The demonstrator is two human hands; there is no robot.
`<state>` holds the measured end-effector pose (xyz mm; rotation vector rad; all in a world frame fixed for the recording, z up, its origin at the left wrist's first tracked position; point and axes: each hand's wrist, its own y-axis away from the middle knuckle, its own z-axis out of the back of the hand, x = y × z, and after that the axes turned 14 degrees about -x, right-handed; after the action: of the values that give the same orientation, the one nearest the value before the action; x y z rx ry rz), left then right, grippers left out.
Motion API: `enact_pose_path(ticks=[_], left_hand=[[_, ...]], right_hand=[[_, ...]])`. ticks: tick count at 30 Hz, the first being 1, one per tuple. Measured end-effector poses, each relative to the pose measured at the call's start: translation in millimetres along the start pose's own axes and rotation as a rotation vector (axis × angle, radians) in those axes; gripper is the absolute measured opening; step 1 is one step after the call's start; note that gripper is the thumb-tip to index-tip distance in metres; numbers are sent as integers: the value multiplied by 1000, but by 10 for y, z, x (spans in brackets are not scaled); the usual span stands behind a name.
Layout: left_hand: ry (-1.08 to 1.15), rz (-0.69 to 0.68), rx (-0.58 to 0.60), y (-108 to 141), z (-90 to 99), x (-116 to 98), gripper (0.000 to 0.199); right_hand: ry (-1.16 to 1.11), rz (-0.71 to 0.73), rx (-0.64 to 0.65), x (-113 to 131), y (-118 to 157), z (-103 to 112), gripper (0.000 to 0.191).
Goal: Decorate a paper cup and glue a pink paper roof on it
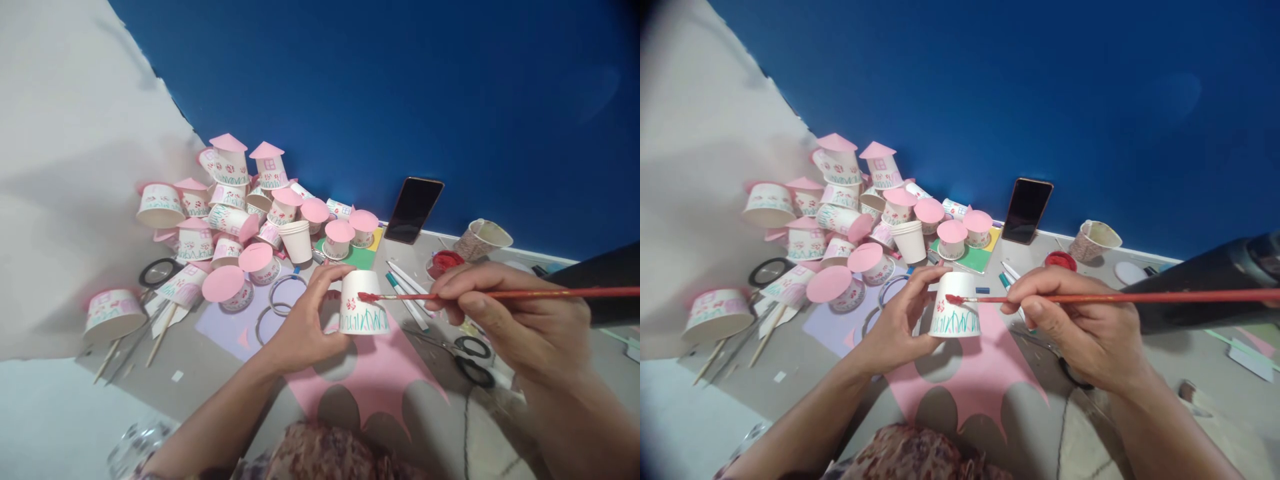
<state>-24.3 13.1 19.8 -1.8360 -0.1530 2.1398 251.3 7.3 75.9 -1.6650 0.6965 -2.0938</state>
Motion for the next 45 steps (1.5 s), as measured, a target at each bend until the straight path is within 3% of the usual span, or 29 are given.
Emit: enact_pose_path(ticks=[33,39,45], left_hand=[[27,49,2,19,8,-11,87],[40,45,12,22,18,23,88],[24,35,-2,29,14,20,87]], right_hand=[[-38,3,-20,-2,-30,26,16],[-55,0,-135,28,-29,-17,13],[26,43,-350,-18,-11,-23,5]])
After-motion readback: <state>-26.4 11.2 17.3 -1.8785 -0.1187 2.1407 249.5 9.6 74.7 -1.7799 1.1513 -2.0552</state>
